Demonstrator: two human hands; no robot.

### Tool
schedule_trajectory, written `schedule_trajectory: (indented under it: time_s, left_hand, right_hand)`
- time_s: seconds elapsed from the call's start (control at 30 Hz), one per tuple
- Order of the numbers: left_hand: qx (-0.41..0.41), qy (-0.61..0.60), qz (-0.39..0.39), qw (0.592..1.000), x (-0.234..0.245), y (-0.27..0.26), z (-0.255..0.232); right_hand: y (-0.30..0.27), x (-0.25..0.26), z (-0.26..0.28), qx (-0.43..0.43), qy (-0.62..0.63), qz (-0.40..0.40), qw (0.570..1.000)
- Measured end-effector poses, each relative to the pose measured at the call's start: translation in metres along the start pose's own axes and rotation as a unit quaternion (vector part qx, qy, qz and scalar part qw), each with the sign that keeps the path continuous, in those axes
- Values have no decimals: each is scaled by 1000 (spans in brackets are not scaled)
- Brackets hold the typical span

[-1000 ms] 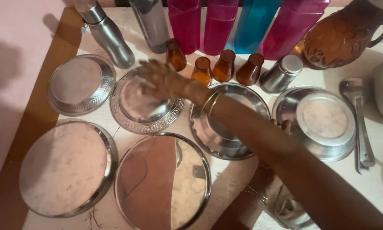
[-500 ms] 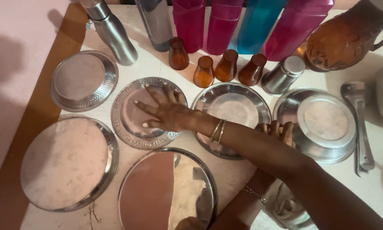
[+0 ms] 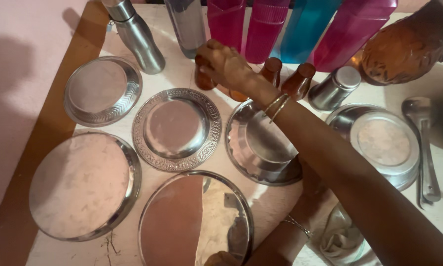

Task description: The person wipes and arranges plates, bowls, and a spoon on a table by hand using a cloth.

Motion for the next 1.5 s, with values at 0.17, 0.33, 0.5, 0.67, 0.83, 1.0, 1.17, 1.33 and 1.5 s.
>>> schedule_trajectory:
  time_s: [0.17, 0.33, 0.5, 0.67, 0.83, 1.0, 1.17, 1.33, 1.5]
  left_hand:
    - [9, 2, -5, 1000, 0, 0, 1]
    - [9, -3, -11, 1000, -1, 8, -2]
    - [11, -4, -19, 1000, 2, 12, -2]
    - [24, -7, -24, 999, 6, 14, -2]
    - [32, -11, -31, 999, 7, 13, -2]
    - [43, -18, -36, 998, 6, 12, -4]
    - [79, -35, -50, 995, 15, 14, -4]
    - [146, -58, -78, 984, 34, 24, 1]
    - [128, -13, -157, 979, 59, 44, 6]
  right_hand:
    - [-15, 17, -1, 48, -1, 0, 999]
    - [-17, 23, -3, 66, 10, -17, 998]
    - [-14, 34, -1, 37, 51, 57, 996]
    - [-23, 60, 8, -6, 30, 75, 997]
    - [-36, 60, -15, -8, -67, 39, 997]
    - [-52, 46, -37, 62, -78, -5, 995]
    - [-76, 97, -21, 33, 4, -88, 996]
    - [-131, 161, -15, -43, 70, -150, 985]
    - [-188, 178, -42, -109, 15, -178, 978]
Point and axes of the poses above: each hand's wrist, its own y-axis towards the middle knuckle, its own x-axis out of the back of the hand, z = x × y, the point moved 1 cm from there along y, towards the middle knuckle, and after that the axes turned 12 degrees about -z, right-handed, at the moved point
